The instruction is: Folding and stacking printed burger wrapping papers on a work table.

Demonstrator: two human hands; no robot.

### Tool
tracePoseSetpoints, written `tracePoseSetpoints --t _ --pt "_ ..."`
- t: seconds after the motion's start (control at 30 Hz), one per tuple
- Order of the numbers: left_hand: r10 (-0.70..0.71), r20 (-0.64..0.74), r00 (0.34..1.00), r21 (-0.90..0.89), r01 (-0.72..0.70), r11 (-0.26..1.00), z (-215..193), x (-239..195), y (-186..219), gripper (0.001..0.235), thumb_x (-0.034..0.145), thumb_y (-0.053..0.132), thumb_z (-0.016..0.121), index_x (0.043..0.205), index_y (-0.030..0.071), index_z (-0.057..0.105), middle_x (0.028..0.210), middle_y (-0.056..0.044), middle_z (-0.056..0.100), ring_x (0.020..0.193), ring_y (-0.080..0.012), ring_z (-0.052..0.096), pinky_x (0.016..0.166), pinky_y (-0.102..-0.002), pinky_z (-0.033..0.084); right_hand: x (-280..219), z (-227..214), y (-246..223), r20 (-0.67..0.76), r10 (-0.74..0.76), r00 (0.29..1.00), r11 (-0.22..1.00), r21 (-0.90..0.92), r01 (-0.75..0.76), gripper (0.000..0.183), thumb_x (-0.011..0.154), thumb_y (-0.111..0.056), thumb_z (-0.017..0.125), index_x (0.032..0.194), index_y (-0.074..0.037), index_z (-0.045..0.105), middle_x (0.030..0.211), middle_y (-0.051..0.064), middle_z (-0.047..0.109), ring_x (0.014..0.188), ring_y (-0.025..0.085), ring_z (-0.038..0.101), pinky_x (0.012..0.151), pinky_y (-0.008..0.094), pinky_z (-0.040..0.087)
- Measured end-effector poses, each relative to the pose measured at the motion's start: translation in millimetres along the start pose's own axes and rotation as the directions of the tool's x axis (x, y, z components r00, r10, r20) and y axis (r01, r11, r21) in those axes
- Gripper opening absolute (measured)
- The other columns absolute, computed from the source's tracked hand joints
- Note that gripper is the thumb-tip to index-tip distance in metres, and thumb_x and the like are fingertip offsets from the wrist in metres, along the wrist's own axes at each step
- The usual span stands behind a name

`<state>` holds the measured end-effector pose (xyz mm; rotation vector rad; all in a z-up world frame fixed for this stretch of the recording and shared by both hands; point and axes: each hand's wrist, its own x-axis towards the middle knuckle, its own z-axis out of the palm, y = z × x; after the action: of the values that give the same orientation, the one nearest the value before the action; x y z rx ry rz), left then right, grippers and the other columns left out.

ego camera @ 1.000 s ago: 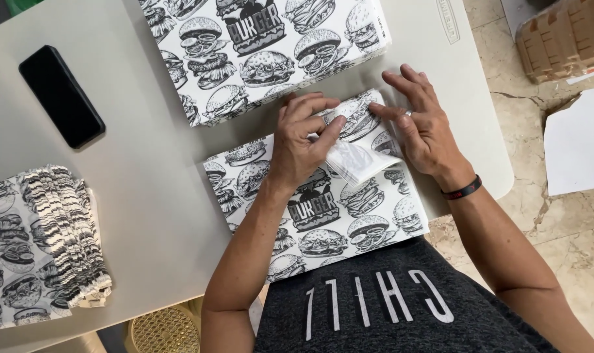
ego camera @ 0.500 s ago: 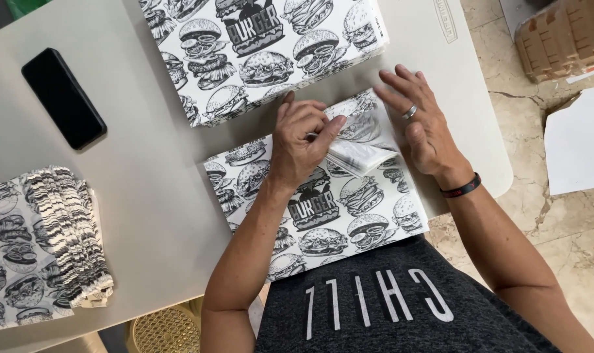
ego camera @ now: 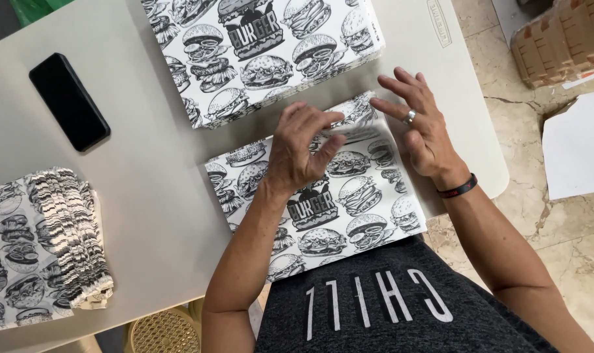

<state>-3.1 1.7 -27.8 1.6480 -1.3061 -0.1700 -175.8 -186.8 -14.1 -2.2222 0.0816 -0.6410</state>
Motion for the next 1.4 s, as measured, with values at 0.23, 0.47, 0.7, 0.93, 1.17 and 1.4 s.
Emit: tracePoseSetpoints --t 0.23,0.47,0.7,0.93,1.17,1.4 --pt "0.046 0.108 0.993 0.199 -0.067 0.978 0.3 -3.9 3.5 0.028 0.086 0.011 0.062 0.113 0.016 0.069 0.088 0.0 0.063 0.086 -0.022 0.07 0.096 -0.046 0.05 -17.5 15.5 15.0 -0.1 -0.223 0.97 0.964 -0.171 0.204 0.045 0.088 -0.036 0.072 0.12 -0.005 0.076 0.103 0.012 0.074 0.094 0.033 0.067 0.09 0.046 0.04" --pt "0.026 0.09 0.996 0.213 -0.045 0.976 -5.4 0.1 13.0 0.025 0.089 0.006 0.063 0.11 0.018 0.067 0.087 0.001 0.064 0.087 -0.0213 0.071 0.092 -0.039 0.051 -9.8 7.1 -20.6 -0.019 0.012 1.0 1.0 0.018 -0.011 0.026 0.092 -0.006 0.066 0.117 -0.002 0.073 0.078 0.013 0.068 0.069 0.028 0.06 0.068 0.04 0.044" --pt "0.025 0.084 0.996 0.167 -0.038 0.985 -12.2 1.6 20.2 0.02 0.094 0.006 0.064 0.109 0.019 0.067 0.087 0.001 0.066 0.089 -0.021 0.07 0.097 -0.04 0.048 -6.9 2.2 -55.6 0.06 0.29 0.955 0.956 0.036 -0.292 0.023 0.089 0.005 0.063 0.109 -0.004 0.071 0.088 0.016 0.071 0.073 0.032 0.064 0.069 0.04 0.05" --pt "-0.017 0.109 0.994 0.141 0.002 0.99 -10.2 0.3 15.1 0.02 0.093 0.006 0.065 0.108 0.02 0.068 0.09 0.001 0.067 0.091 -0.0201 0.071 0.096 -0.04 0.047 -21.1 12.7 -30.9 0.031 0.191 0.981 0.979 0.067 -0.193 0.037 0.086 0.008 0.059 0.119 -0.003 0.072 0.079 0.017 0.067 0.07 0.03 0.061 0.068 0.04 0.049" --pt "0.022 0.142 0.99 0.066 -0.032 0.997 -7.2 1.6 27.2 0.025 0.082 0.006 0.072 0.103 0.019 0.071 0.09 0.0 0.067 0.091 -0.0231 0.069 0.096 -0.042 0.046 -8.8 9.9 -55.1 -0.011 -0.157 0.987 0.975 -0.161 0.153 0.032 0.093 -0.018 0.064 0.119 -0.004 0.075 0.099 0.016 0.073 0.088 0.032 0.065 0.076 0.041 0.045" --pt "-0.004 0.181 0.983 -0.363 0.07 0.929 -16.2 7.4 14.2 0.052 0.108 0.051 0.041 0.087 0.019 0.077 0.083 -0.004 0.072 0.084 -0.0212 0.071 0.098 -0.04 0.043 10.3 -13.0 -29.6 0.019 0.011 1.0 0.992 -0.127 -0.008 0.054 0.112 -0.033 0.029 0.135 -0.003 0.068 0.134 0.028 0.06 0.131 0.052 0.05 0.106 0.061 0.04"
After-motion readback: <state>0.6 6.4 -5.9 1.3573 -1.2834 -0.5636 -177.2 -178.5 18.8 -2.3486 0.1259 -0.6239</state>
